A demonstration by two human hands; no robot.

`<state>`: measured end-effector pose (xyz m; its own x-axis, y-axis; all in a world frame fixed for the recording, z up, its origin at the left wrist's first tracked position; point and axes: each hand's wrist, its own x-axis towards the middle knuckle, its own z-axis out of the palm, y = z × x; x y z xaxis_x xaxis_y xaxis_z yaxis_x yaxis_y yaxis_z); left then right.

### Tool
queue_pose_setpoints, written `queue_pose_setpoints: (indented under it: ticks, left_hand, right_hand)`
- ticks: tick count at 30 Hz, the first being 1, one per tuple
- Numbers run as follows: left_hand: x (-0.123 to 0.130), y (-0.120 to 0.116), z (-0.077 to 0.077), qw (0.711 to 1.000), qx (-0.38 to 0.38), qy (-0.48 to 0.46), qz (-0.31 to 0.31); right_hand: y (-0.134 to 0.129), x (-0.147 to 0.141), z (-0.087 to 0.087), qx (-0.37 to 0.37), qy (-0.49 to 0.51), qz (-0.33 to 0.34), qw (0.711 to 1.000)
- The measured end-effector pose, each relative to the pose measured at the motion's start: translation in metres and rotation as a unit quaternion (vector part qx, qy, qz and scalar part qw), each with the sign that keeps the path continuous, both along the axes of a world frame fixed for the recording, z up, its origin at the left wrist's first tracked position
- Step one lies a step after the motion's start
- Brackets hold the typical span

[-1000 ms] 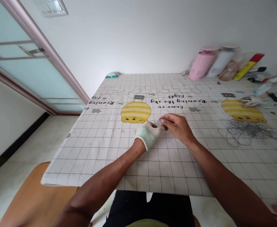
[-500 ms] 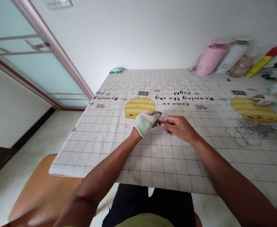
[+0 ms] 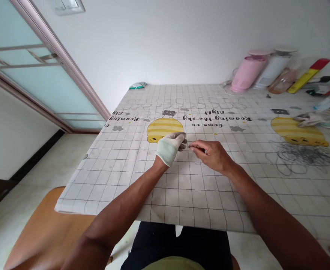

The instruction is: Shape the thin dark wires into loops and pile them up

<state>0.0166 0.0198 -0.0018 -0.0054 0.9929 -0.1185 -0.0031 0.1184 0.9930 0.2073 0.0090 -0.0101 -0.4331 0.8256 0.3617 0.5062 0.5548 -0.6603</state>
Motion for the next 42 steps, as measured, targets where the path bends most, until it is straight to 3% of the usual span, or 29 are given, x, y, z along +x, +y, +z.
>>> queue_pose_setpoints:
  ticks: [3,7,10,16,21,26,32,37,42]
  left_hand:
    - [0.001,-0.005,0.005,0.996,-0.001,0.087,-0.029]
    - [0.008,-0.014,0.005,0.971,-0.012,0.2,-0.133]
    - [0.018,-0.017,-0.001,0.97,-0.027,0.181,-0.161]
    - [0.019,-0.012,-0.009,0.988,-0.096,0.047,-0.115]
    - [0.008,-0.011,-0.003,0.994,-0.086,-0.038,-0.046]
    - [0.008,-0.013,-0.001,0.995,-0.086,-0.054,-0.022]
    - [0.013,-0.01,-0.009,0.991,-0.103,-0.06,-0.062]
    - [0.019,-0.017,-0.011,0.996,-0.083,-0.043,-0.006]
    - [0.022,-0.016,-0.012,0.995,-0.085,-0.046,-0.03]
  right_hand:
    - [0.002,0.002,0.001,-0.009,0.003,-0.018,1.0]
    - [0.005,0.003,0.0,-0.006,0.036,-0.055,0.998]
    - [0.006,0.003,-0.001,-0.019,0.047,-0.065,0.997]
    - [0.007,0.002,-0.004,-0.016,0.072,-0.085,0.994]
    - [0.006,0.0,-0.002,-0.012,0.085,-0.103,0.991]
    - [0.006,0.001,-0.001,-0.014,0.097,-0.092,0.991]
    - [0.011,0.007,0.0,-0.047,0.124,-0.079,0.988]
    - [0.012,0.01,0.005,-0.099,0.167,-0.064,0.979]
    - [0.015,0.013,0.003,-0.091,0.161,-0.053,0.981]
